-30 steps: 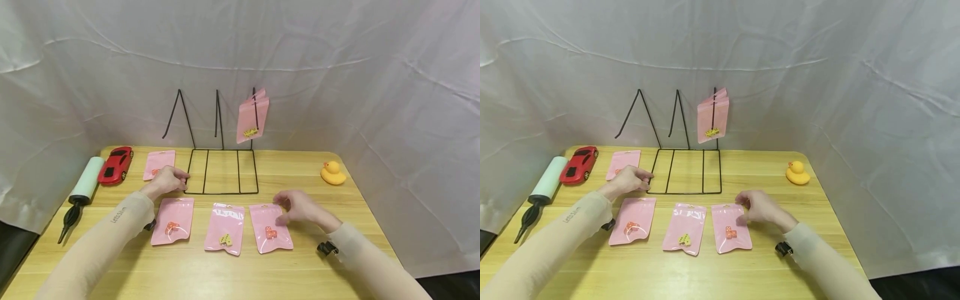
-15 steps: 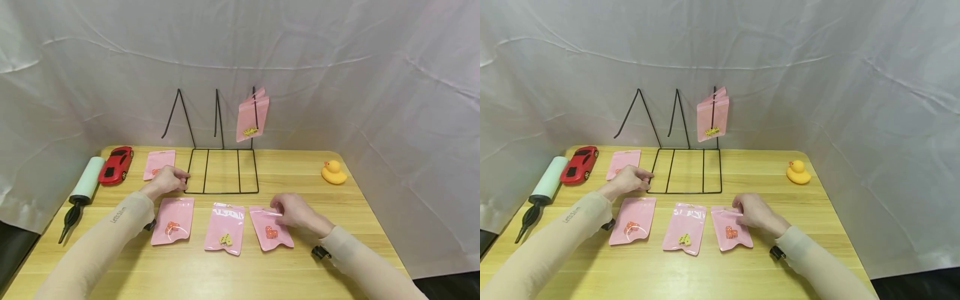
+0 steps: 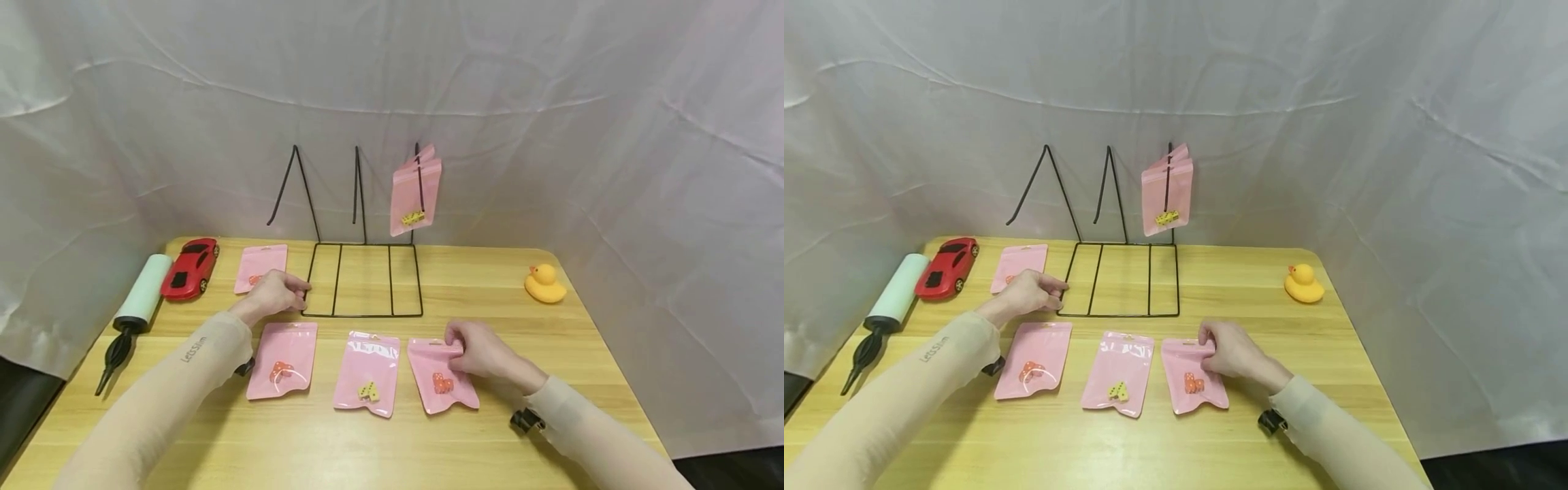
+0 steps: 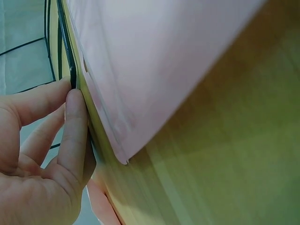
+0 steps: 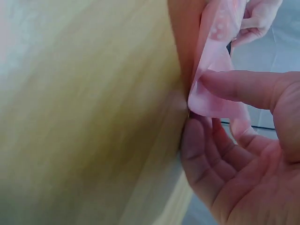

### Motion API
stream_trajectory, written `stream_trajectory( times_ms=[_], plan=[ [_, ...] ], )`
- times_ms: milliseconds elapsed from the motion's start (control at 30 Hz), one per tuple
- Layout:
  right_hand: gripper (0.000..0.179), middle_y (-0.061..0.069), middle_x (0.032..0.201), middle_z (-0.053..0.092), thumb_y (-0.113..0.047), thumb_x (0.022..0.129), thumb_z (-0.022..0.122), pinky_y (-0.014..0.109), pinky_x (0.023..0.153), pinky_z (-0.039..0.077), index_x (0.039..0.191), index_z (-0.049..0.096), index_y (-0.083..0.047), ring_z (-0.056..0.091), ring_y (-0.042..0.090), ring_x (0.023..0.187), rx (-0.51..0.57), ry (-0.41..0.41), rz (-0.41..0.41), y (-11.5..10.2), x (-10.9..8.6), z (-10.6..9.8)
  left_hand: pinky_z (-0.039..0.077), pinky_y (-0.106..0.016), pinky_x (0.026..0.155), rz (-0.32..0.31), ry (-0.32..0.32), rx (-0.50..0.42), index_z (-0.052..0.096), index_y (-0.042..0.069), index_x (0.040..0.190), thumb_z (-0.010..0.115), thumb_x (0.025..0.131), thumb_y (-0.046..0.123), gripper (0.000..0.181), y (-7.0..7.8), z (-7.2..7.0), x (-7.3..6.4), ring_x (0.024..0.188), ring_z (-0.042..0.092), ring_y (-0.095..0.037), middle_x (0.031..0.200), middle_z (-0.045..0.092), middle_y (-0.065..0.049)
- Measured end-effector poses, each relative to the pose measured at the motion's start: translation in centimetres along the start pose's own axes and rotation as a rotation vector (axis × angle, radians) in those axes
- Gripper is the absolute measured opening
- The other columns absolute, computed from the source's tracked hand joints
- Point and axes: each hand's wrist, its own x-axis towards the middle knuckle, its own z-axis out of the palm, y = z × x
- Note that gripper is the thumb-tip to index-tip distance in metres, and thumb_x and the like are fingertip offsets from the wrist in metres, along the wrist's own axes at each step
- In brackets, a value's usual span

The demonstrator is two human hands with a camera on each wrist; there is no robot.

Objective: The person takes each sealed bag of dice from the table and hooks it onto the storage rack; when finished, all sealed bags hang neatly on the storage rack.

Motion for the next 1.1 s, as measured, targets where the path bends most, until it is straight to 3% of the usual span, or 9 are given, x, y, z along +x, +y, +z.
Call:
stream_trajectory(
  times_ms=[200,467,567,733,1100],
  plan=[
    [0.036,0.005,0.094,0.068,0.002,0.079,0.088,0.028,0.071,0.052,0.105,0.07,-0.014,0.06,0.018,0.082,0.138,0.031,0.002,0.3,-0.2,0.2,0.052,-0.022,0.072,-0.002,0.001,-0.008,0.072,0.0,0.147,0.085,0.094,0.004,0.055,-0.1,0.1,0.0,0.085,0.059,-0.012,0.098,0.072,-0.002],
    [0.032,0.005,0.076,0.065,0.005,0.087,0.082,0.022,0.051,0.049,0.117,0.076,-0.006,0.06,0.016,0.066,0.325,0.037,0.024,-0.3,-0.7,-0.5,0.053,-0.022,0.071,-0.005,0.004,-0.025,0.072,0.0,0.146,0.085,0.094,0.003,0.053,-0.2,0.2,0.1,0.083,0.06,-0.012,0.095,0.073,-0.001],
    [0.028,0.008,0.085,0.072,0.001,0.092,0.08,0.022,0.055,0.053,0.118,0.077,-0.005,0.064,0.014,0.07,0.318,0.075,-0.006,-0.7,-1.0,-0.9,0.053,-0.022,0.071,-0.005,0.003,-0.03,0.072,-0.001,0.146,0.085,0.094,0.003,0.053,-0.2,0.2,0.0,0.082,0.059,-0.011,0.095,0.073,0.0],
    [0.025,0.013,0.111,0.081,0.002,0.092,0.079,0.023,0.072,0.06,0.116,0.079,-0.005,0.069,0.014,0.087,0.287,0.161,-0.083,-1.3,-1.1,-1.5,0.053,-0.022,0.071,-0.002,0.002,-0.03,0.072,-0.001,0.147,0.085,0.094,0.003,0.054,0.0,0.2,-0.2,0.084,0.06,-0.012,0.096,0.073,-0.002],
    [0.025,0.014,0.111,0.085,0.007,0.091,0.082,0.026,0.073,0.064,0.113,0.082,-0.004,0.073,0.009,0.088,0.241,0.24,-0.186,-3.1,-1.9,-2.6,0.055,-0.023,0.073,-0.004,0.002,-0.041,0.072,-0.001,0.147,0.084,0.094,0.002,0.054,0.3,0.2,-0.3,0.082,0.06,-0.012,0.096,0.073,-0.001]
  ],
)
